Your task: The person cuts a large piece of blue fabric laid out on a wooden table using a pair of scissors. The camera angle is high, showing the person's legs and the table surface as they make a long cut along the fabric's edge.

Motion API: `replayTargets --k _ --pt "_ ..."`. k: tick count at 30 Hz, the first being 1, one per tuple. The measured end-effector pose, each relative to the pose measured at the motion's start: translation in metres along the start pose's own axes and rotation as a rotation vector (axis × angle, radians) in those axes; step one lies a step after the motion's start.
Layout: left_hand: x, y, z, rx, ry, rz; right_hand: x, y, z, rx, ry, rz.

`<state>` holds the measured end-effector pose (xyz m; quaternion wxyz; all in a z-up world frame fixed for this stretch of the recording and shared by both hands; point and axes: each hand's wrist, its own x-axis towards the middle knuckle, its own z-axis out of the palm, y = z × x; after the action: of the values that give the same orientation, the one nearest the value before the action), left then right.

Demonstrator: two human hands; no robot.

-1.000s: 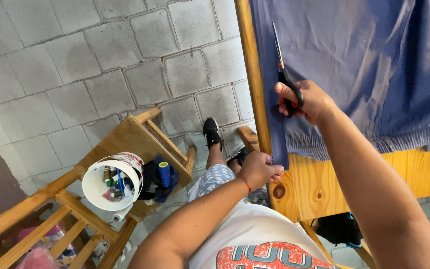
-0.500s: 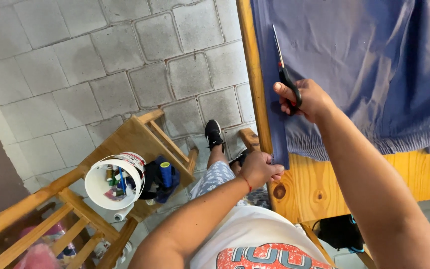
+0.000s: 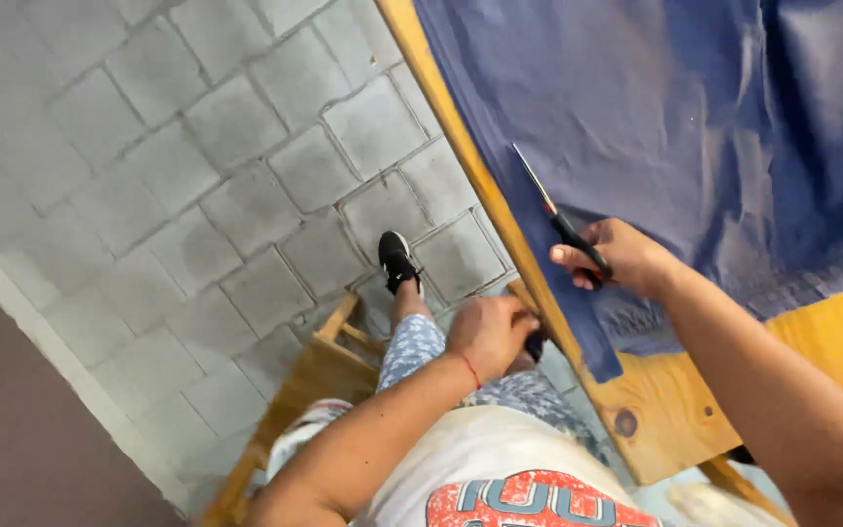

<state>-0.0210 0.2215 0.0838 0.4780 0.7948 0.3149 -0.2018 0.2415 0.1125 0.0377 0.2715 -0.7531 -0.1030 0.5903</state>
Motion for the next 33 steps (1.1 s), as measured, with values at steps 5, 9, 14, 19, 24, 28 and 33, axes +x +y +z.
replayTargets --k 5,9,14,19,24,28,33 --pt "0.082 -0.075 -0.099 -0.384 0.289 0.161 -0.013 -0.009 0.005 0.026 0.044 0.059" --pt "0.108 -0.070 -0.148 -0.315 0.403 0.277 -0.026 -0.024 0.013 0.042 0.049 0.107" --pt "0.128 -0.075 -0.150 0.315 0.433 0.849 -0.020 -0.027 0.014 -0.003 -0.003 0.152" --pt "0.140 -0.091 -0.146 0.543 0.330 1.069 -0.006 -0.014 0.014 -0.002 -0.066 0.198" --pt "0.137 -0.093 -0.155 0.534 0.271 1.100 -0.004 -0.020 0.010 0.031 -0.159 0.202" --pt "0.127 -0.101 -0.129 0.376 0.490 0.884 -0.005 -0.017 0.004 0.046 -0.185 0.184" --pt "0.132 -0.052 -0.144 -1.212 0.136 -0.268 -0.005 -0.013 0.000 0.125 -0.218 0.232"
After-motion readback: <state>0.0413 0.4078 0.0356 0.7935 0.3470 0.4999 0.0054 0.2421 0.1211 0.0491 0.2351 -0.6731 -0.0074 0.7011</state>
